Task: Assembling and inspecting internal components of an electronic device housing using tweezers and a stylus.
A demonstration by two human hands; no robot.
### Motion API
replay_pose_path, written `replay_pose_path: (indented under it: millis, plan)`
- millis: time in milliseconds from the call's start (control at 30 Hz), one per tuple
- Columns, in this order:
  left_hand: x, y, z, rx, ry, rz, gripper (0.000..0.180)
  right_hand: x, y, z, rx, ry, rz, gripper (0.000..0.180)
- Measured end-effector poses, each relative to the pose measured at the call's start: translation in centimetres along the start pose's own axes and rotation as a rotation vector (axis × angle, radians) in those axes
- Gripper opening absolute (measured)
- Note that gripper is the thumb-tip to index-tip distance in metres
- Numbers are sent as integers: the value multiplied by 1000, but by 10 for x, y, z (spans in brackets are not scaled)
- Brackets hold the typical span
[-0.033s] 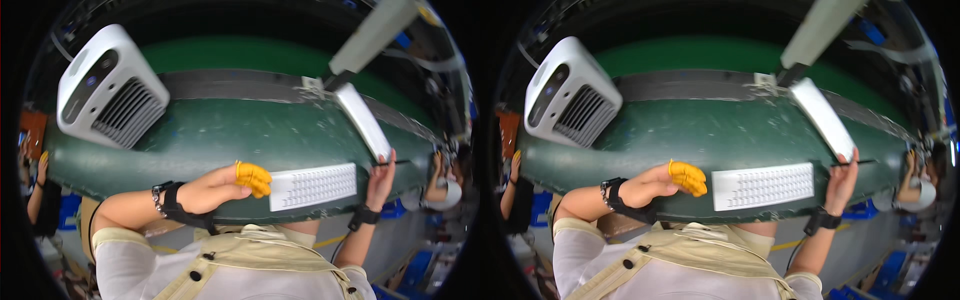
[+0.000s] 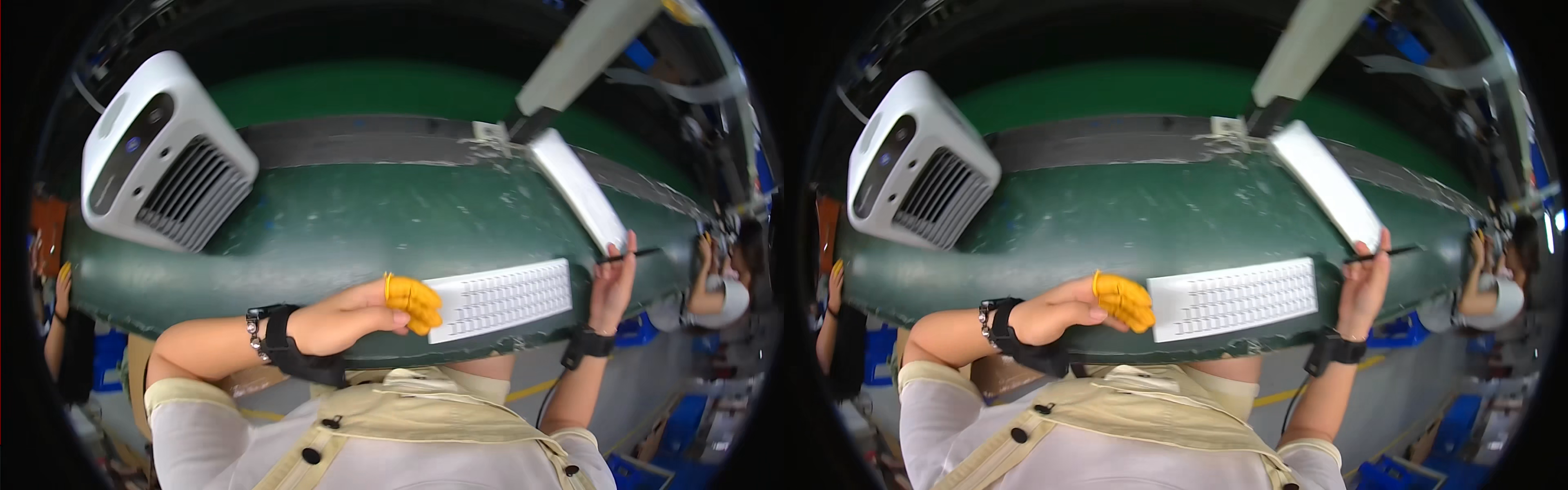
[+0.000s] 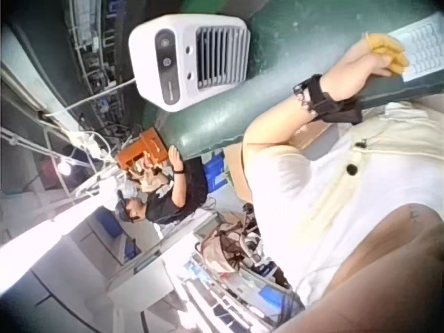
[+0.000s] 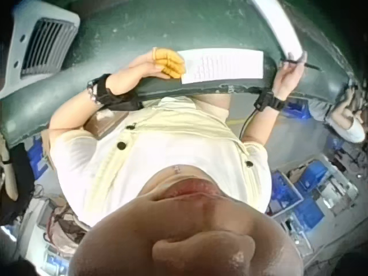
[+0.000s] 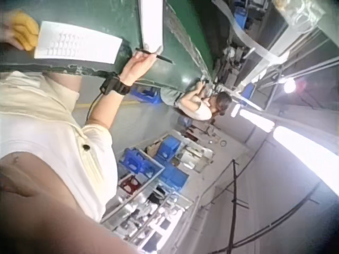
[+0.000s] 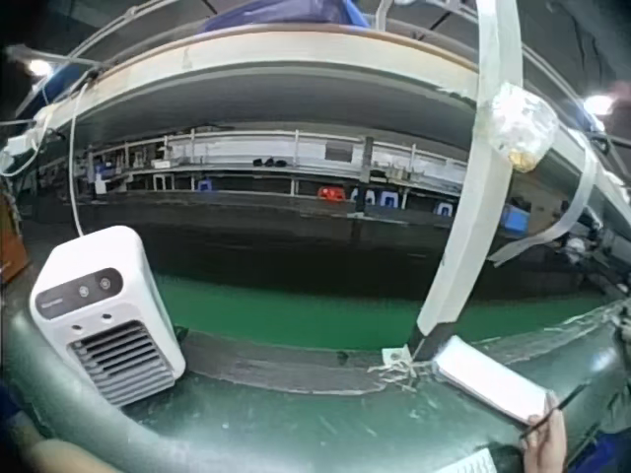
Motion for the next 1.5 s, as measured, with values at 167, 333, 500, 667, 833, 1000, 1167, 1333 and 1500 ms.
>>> replay_pose_path:
  millis: [167,333,500,667,833,1000,1167,1333,1500]
  plan:
    - [28,-14,46,6,255,-192,36,29,-28,-8,180,151,-192,47]
    - [22,6,36,-157,140,-266,36,56,-81,-25,357,276,-389,34]
    - [1,32,17,-217,-36,-347,36,68,-140,-16,596,354,-145,18]
    - [17,39,16,-107,91,-544,56,39,-181,-3,580,261,-110,30]
    - [14,57,5,-75,201,-591,56,-29,-160,14,614,-168,-117,19]
    - [8,61,5,-124,158,-566,52,-62,-156,16,592,-343,-329,16]
    - [11,60,5,-172,179,-479,58,-58,-162,6,574,-304,-425,17]
    - [16,62,6,-208,217,-524,59,-52,-157,11,516,-131,-649,21]
    - [12,62,5,-200,205,-586,44,-43,-168,10,405,134,-620,20]
Point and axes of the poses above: each hand's wrist, its own z-axis towards the middle knuckle, its own y-axis out of the back of the hand, x = y × z, the point moved 5 cm from there along z, towards the middle knuckle, and after that the axes turned 2 degrees about y, right-handed, at the moved point
